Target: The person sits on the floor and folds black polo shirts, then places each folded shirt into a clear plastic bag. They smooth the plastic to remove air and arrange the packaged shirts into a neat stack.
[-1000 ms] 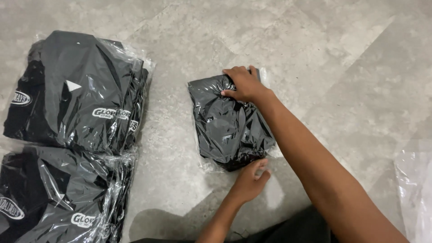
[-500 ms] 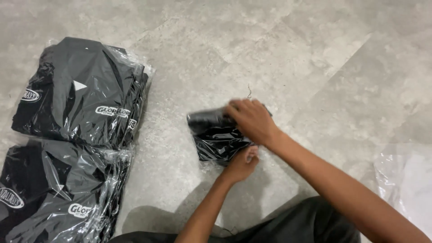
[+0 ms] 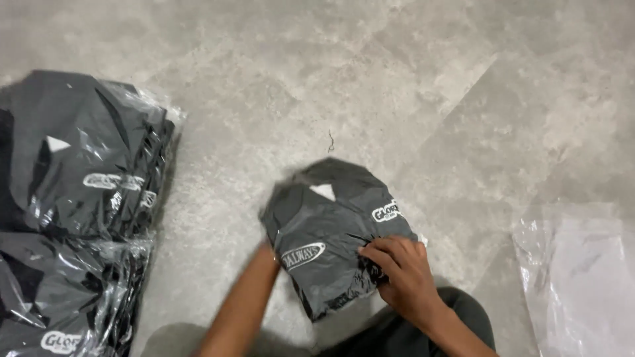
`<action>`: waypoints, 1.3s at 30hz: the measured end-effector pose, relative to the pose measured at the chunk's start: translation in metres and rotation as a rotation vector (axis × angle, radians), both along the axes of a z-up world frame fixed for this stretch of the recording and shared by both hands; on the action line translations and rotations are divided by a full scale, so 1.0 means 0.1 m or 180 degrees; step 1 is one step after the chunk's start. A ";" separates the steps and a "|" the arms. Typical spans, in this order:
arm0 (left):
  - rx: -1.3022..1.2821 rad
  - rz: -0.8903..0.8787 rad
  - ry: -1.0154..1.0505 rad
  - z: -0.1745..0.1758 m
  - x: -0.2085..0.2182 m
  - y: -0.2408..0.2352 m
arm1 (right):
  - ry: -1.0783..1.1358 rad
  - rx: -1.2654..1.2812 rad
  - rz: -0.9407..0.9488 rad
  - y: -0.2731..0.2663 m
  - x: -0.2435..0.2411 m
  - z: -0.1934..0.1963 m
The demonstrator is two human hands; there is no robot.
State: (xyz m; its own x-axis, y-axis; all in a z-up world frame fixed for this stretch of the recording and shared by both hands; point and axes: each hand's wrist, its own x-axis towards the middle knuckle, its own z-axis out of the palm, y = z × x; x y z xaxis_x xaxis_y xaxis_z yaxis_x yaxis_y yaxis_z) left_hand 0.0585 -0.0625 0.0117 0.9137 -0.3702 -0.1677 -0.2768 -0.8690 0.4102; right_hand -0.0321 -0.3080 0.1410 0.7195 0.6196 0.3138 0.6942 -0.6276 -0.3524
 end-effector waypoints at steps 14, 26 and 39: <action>0.3069 -0.1000 -0.0499 0.43 0.80 1.02 | 0.0562 -0.1002 -0.0279 0.38 -0.28 -0.63; -0.0016 0.2017 -0.0821 0.25 0.04 1.06 | 0.0980 -0.0690 0.0117 0.41 -0.12 -0.66; 0.0351 0.1640 -0.1048 0.02 -0.68 -0.09 | 0.0092 -0.0910 -0.0657 0.77 0.64 -1.01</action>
